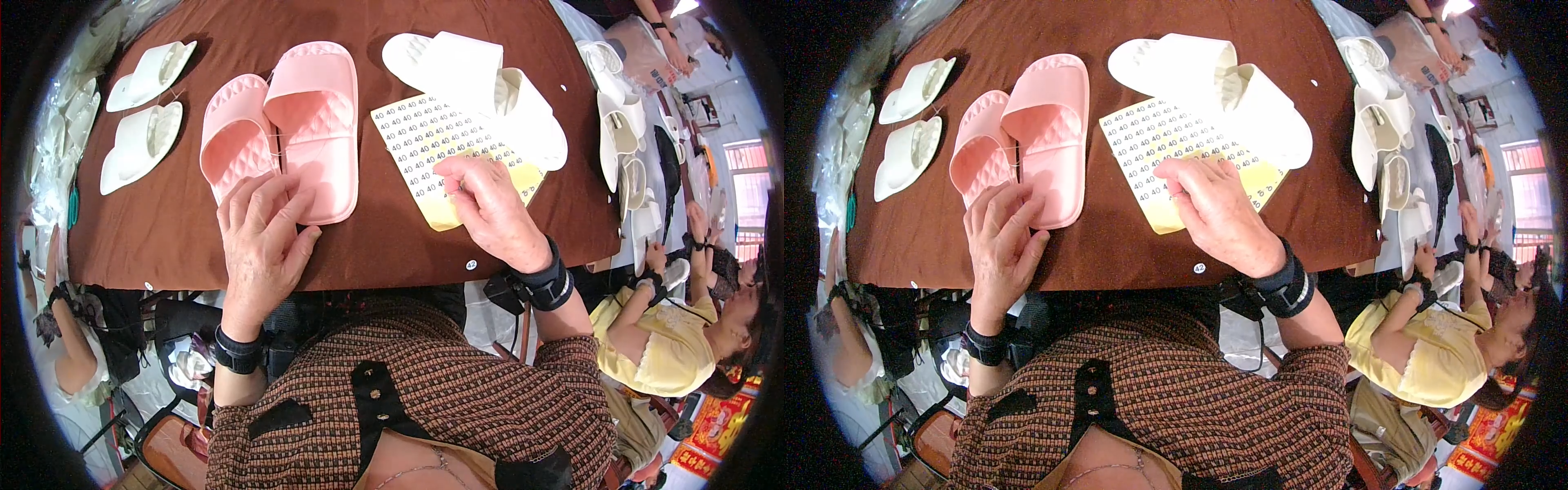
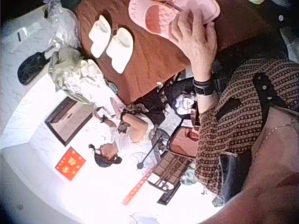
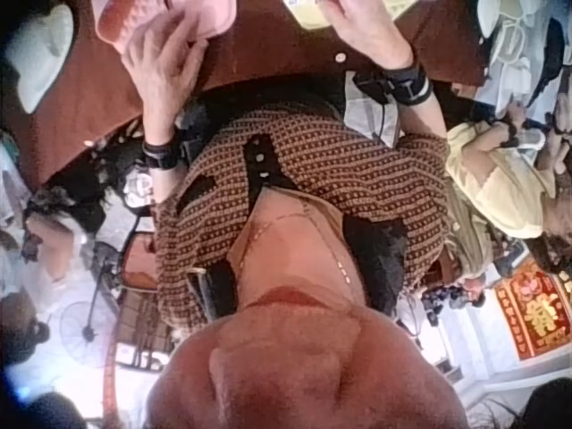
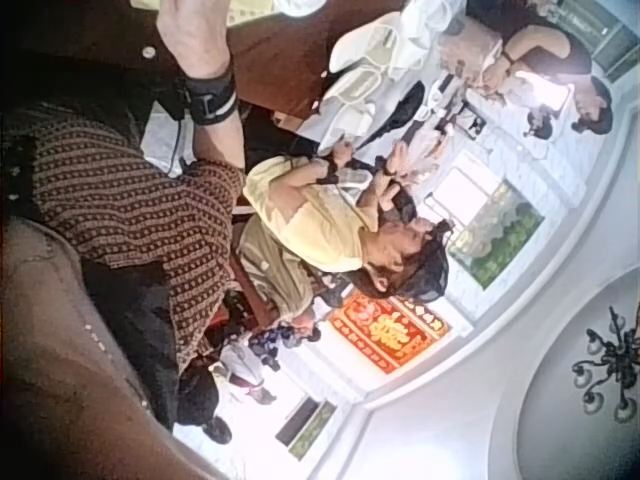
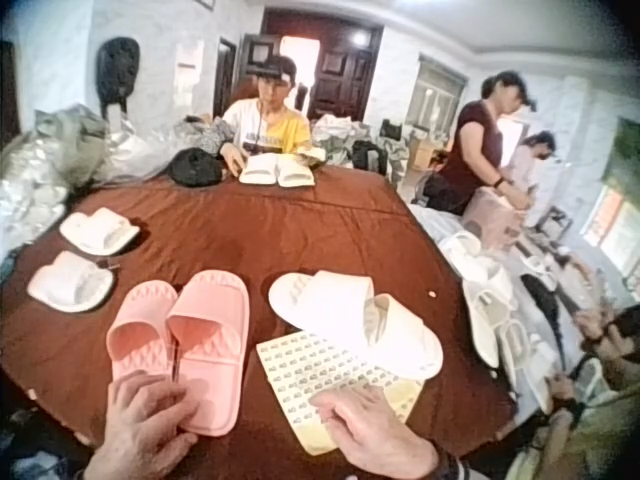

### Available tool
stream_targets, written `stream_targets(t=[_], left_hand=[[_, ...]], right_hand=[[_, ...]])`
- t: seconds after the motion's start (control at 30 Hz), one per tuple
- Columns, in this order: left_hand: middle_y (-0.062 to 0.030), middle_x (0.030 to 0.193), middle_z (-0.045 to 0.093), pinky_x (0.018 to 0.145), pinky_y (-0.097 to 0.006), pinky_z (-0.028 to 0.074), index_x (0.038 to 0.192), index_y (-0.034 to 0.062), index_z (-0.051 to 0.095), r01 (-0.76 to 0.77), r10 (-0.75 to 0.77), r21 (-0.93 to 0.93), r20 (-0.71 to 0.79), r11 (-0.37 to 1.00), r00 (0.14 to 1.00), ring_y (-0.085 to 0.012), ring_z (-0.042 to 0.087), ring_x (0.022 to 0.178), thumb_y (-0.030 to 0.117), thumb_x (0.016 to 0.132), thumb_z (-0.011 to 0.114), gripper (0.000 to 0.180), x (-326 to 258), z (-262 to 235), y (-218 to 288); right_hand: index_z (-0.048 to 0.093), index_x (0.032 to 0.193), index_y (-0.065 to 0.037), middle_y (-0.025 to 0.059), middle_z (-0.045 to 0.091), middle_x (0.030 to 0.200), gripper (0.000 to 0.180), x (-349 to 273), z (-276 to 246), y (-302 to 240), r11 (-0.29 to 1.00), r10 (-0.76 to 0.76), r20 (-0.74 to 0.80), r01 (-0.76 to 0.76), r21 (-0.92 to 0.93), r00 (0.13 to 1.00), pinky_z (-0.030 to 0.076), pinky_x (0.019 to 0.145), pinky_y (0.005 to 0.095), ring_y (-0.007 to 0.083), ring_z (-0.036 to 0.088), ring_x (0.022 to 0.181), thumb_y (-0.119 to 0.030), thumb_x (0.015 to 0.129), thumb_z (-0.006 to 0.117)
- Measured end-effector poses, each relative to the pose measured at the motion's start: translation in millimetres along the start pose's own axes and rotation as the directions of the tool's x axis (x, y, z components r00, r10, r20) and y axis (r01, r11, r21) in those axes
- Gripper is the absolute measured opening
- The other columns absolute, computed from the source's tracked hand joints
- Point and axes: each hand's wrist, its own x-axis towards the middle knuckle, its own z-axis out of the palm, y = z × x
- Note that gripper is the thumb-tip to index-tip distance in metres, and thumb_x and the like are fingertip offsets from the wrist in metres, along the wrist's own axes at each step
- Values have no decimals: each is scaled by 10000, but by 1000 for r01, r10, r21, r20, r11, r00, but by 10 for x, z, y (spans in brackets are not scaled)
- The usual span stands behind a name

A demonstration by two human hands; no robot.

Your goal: Attaching size labels to the footbeds of several pairs of slippers.

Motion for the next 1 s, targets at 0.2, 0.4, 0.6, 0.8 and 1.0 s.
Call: stream_targets(t=[0.2,0.4,0.6,0.8,1.0], left_hand=[[-95,1259,592,1040,-452,343,1154,78,673,-8,8,6,-8,1000,1000,-324,496,1219,173,765,712,402,-3,-3,1],[-95,1257,591,1038,-453,345,1153,75,673,-5,5,0,-2,1000,1000,-326,495,1219,173,767,712,400,-2,-4,-2],[-95,1251,589,1030,-456,352,1148,71,671,-8,8,-16,-16,1000,1000,-330,496,1213,147,750,719,408,13,-6,1],[-91,1261,583,1028,-465,355,1154,75,668,2,-2,-25,-16,1000,1000,-330,493,1212,134,731,729,431,-8,-12,-17],[-65,1247,586,1036,-471,358,1116,106,690,-19,18,-22,-35,1000,999,-303,502,1192,174,734,754,393,-19,-5,-26]], right_hand=[[544,1153,-82,77,596,925,275,-9,-6,-33,1000,8,-23,-9,-4,1000,383,800,377,260,590,854,4,893,566],[563,1137,-37,70,535,888,316,-13,-11,-27,999,-16,-68,19,46,998,424,747,331,213,507,801,76,843,543],[547,1141,-25,61,522,893,311,-61,-29,-13,999,20,-30,-19,39,999,447,748,298,178,509,803,89,853,521],[553,1095,-28,110,560,860,299,-85,8,-38,971,106,-89,-83,223,990,429,717,380,279,533,763,90,821,546],[549,1098,-14,60,559,900,255,-9,-105,-236,937,149,-76,-116,329,986,467,772,290,159,564,837,97,870,529]])
